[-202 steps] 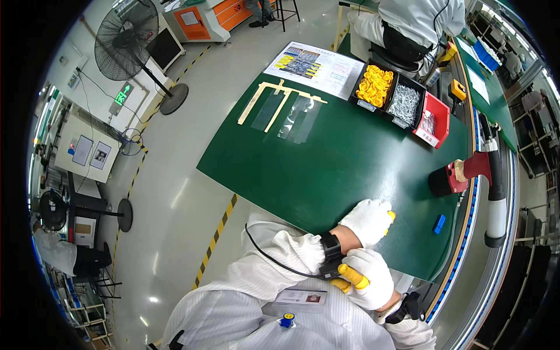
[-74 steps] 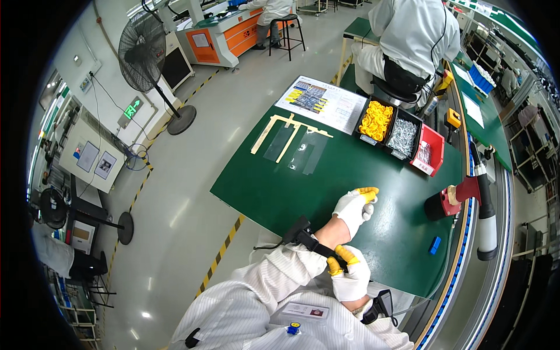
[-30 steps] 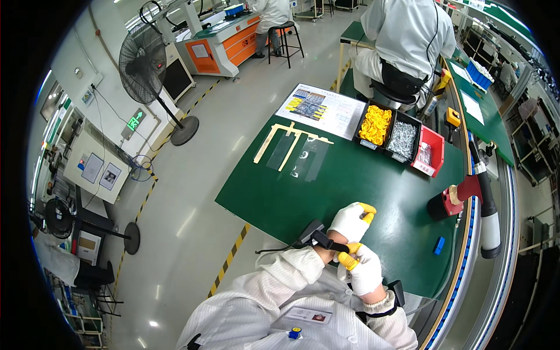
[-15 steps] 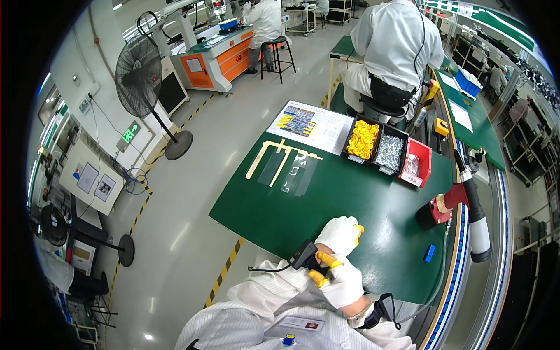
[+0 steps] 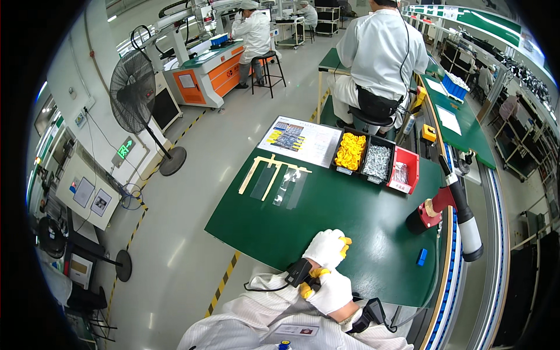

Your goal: Assembling components of an electronic device at a factory workstation.

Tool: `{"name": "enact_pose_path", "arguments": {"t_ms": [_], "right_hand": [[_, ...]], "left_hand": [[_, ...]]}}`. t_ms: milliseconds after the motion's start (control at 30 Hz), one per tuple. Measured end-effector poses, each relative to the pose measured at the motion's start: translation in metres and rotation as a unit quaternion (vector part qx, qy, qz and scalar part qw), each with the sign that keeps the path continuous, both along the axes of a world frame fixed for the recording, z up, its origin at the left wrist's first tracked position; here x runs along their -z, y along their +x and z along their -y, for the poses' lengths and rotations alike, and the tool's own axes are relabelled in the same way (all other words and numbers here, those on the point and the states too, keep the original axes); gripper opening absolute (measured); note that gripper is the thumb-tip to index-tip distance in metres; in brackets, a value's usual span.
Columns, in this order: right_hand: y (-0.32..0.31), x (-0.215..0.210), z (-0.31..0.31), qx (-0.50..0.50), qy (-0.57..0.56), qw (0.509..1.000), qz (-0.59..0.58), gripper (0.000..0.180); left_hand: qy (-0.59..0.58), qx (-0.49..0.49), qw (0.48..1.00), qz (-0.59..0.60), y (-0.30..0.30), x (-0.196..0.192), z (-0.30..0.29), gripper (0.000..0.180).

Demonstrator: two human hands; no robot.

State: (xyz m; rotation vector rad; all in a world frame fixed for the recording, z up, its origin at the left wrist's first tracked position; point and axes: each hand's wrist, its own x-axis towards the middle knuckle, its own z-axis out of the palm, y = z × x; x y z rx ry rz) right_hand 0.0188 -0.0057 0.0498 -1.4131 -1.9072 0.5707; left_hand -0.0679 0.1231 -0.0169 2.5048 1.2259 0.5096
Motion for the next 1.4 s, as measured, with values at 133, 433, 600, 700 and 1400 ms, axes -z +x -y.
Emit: {"name": "enact_pose_path", "arguments": {"t_ms": [133, 433, 600, 700, 1400], "right_hand": [[-0.004, -0.007, 0.004, -0.029, -0.006, 0.999, 0.023, 0.041], [0.094, 0.004, 0.005, 0.019, -0.002, 0.993, 0.117, 0.029], [0.158, 0.029, -0.003, 0.086, 0.035, 0.973, 0.209, 0.02], [0.165, 0.031, 0.002, 0.1, 0.058, 0.967, 0.226, 0.019], [0.174, 0.023, -0.01, 0.109, 0.112, 0.981, 0.111, 0.01]], "left_hand": [[-0.011, -0.015, 1.0, 0.01, -0.013, -0.008, 0.009, 0.022], [0.111, -0.157, 0.976, 0.105, -0.115, -0.039, 0.012, 0.024], [0.136, -0.375, 0.894, 0.203, -0.188, -0.015, -0.051, 0.038], [0.203, -0.482, 0.837, 0.162, -0.217, -0.014, -0.091, 0.042], [0.013, -0.621, 0.784, -0.009, -0.251, -0.003, -0.118, 0.039]]}}
